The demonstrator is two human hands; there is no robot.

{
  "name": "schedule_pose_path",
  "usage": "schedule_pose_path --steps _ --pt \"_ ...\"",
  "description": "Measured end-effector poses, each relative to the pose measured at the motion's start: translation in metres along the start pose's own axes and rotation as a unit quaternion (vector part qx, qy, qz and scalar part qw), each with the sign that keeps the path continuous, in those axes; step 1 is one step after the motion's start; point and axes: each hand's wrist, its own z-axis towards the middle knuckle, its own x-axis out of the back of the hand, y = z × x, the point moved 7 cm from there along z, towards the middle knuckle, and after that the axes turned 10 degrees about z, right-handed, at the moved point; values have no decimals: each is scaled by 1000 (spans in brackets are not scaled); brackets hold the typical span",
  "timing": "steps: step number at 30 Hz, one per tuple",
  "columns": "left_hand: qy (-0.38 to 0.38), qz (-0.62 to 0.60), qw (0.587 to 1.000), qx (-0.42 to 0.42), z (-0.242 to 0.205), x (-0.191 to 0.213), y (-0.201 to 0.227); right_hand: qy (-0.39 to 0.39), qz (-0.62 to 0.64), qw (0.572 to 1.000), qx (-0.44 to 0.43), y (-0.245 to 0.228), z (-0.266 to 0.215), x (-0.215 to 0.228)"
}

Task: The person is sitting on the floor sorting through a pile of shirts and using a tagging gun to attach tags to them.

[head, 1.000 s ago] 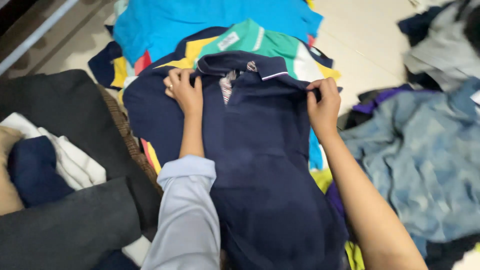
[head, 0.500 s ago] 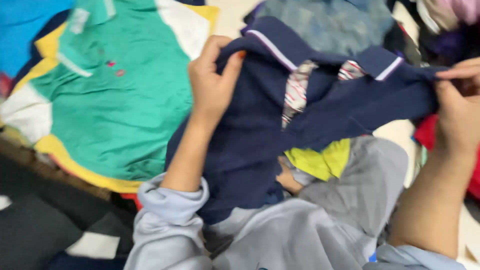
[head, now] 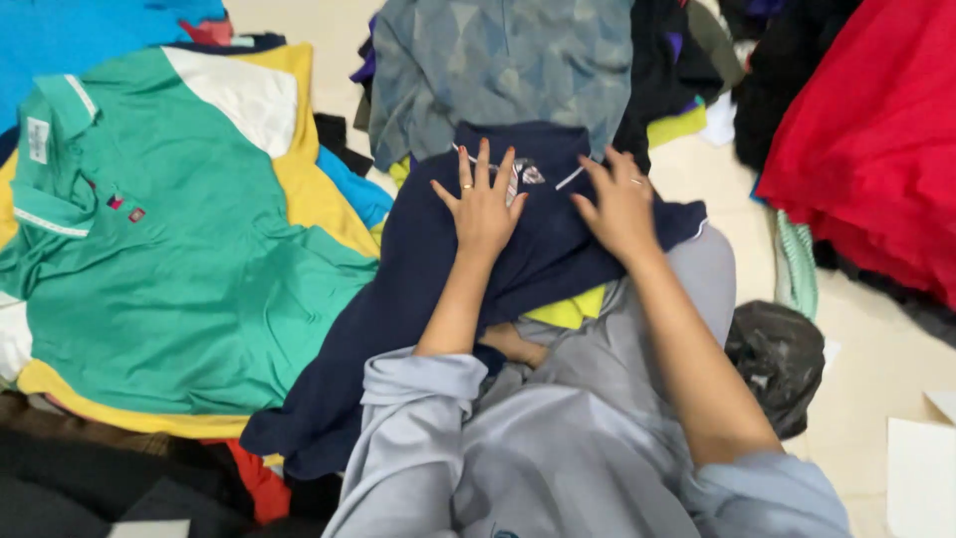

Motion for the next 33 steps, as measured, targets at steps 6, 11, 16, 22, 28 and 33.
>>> schedule_pose_path --steps 6,11,16,22,28,33 --pt "-230 32 972 45 -27 -56 -13 -237 -42 947 -214 25 1 -86" --pt "-282 46 957 50 -22 -76 -13 -273 -55 934 -225 45 6 -106" --pt "-232 39 971 40 -22 -98 -17 -274 -53 936 -215 55 8 -119" --pt "-188 29 981 34 -19 -101 -18 -252 -46 947 -191 56 10 -120" --pt "-188 29 981 35 -20 -103 -18 -244 -46 951 -182 55 11 -119" --pt "-177 31 983 32 -19 -102 -18 -235 -43 954 -179 54 12 -118"
